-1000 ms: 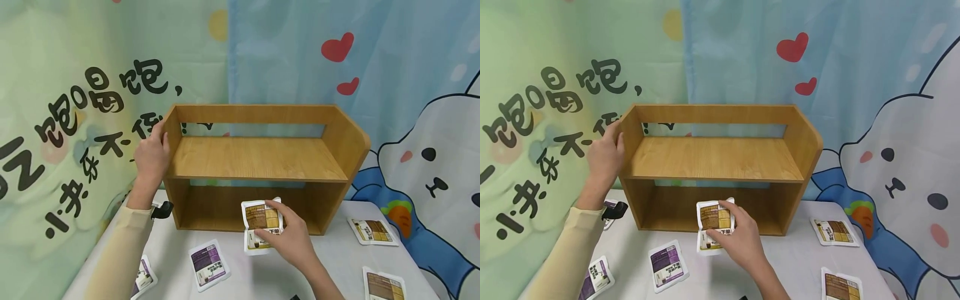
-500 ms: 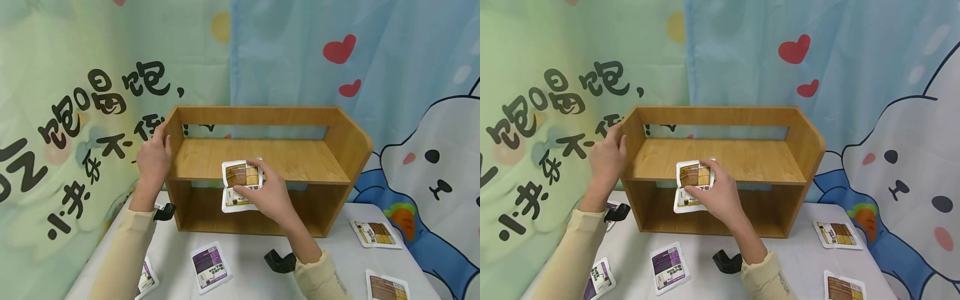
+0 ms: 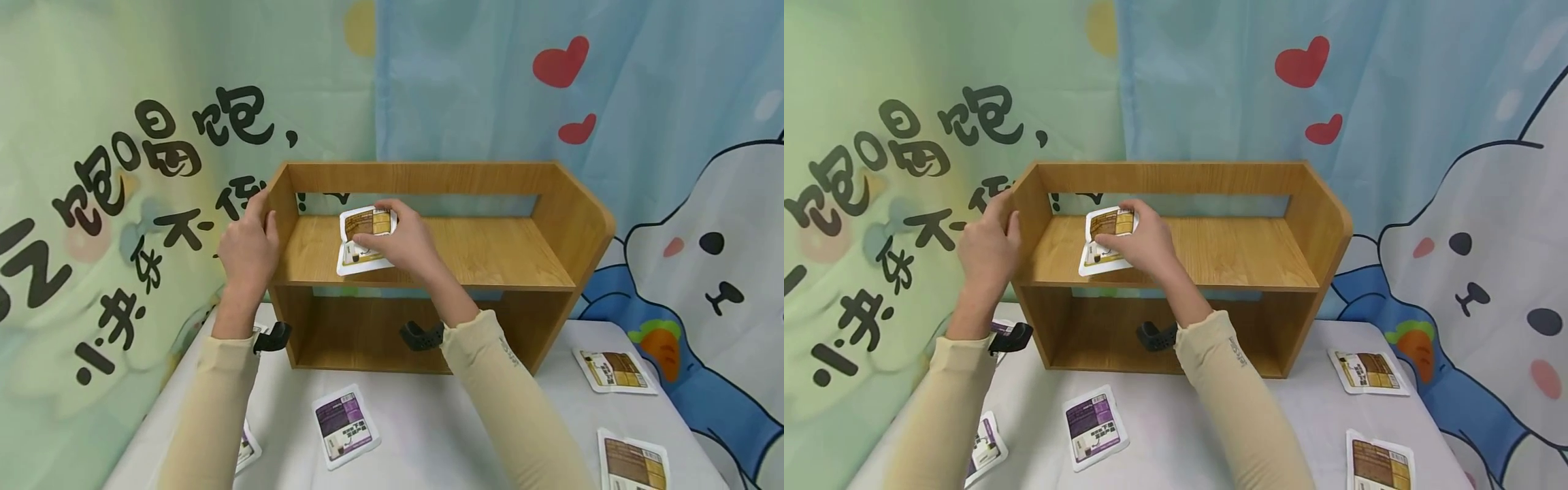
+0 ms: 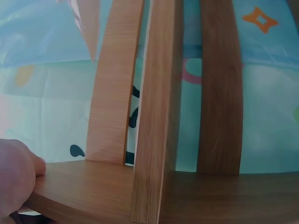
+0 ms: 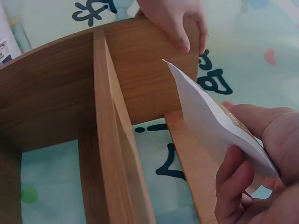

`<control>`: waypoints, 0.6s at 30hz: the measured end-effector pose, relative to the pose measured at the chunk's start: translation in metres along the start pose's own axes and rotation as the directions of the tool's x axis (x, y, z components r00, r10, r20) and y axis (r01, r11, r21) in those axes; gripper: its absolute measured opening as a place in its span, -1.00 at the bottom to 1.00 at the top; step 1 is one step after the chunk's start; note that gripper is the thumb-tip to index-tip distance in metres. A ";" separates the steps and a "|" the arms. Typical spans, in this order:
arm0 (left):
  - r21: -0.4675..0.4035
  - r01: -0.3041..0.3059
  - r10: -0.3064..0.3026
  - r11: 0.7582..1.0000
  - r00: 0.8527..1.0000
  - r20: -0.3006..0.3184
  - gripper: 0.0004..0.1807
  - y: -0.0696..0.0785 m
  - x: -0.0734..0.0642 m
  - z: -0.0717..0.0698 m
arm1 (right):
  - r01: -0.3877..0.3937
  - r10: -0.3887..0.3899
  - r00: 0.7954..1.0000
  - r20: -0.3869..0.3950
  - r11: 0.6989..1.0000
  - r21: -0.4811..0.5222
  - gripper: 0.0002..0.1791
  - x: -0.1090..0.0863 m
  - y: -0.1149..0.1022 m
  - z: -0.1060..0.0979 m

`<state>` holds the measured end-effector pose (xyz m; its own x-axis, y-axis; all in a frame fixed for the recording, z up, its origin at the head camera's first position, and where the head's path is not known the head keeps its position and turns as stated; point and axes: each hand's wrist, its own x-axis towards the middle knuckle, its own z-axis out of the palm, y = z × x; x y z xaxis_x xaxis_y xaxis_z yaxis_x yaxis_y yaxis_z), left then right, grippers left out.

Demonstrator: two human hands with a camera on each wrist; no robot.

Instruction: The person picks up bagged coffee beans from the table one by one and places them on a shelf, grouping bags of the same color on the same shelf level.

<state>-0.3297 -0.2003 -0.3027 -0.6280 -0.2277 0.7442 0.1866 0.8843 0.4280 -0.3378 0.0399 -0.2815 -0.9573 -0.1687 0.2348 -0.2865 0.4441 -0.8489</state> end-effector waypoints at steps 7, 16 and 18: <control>-0.008 0.015 -0.015 1.000 1.000 0.009 -0.60 0.002 0.003 -0.001 | -0.043 0.043 0.999 -0.007 0.999 0.030 -0.23 0.030 -0.011 0.019; -0.007 0.026 -0.026 1.000 1.000 0.013 -0.60 0.001 0.001 0.000 | -0.066 0.066 0.998 0.024 0.998 0.003 -0.23 0.049 -0.013 0.044; -0.008 0.025 -0.025 1.000 1.000 0.015 -0.60 0.000 0.001 0.000 | -0.075 0.075 0.997 0.026 0.997 -0.005 -0.23 0.052 -0.012 0.048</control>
<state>-0.3306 -0.2003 -0.3018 -0.6438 -0.2431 0.7256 0.1773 0.8750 0.4505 -0.3824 -0.0169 -0.2817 -0.9748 -0.1577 0.1577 -0.2138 0.4596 -0.8620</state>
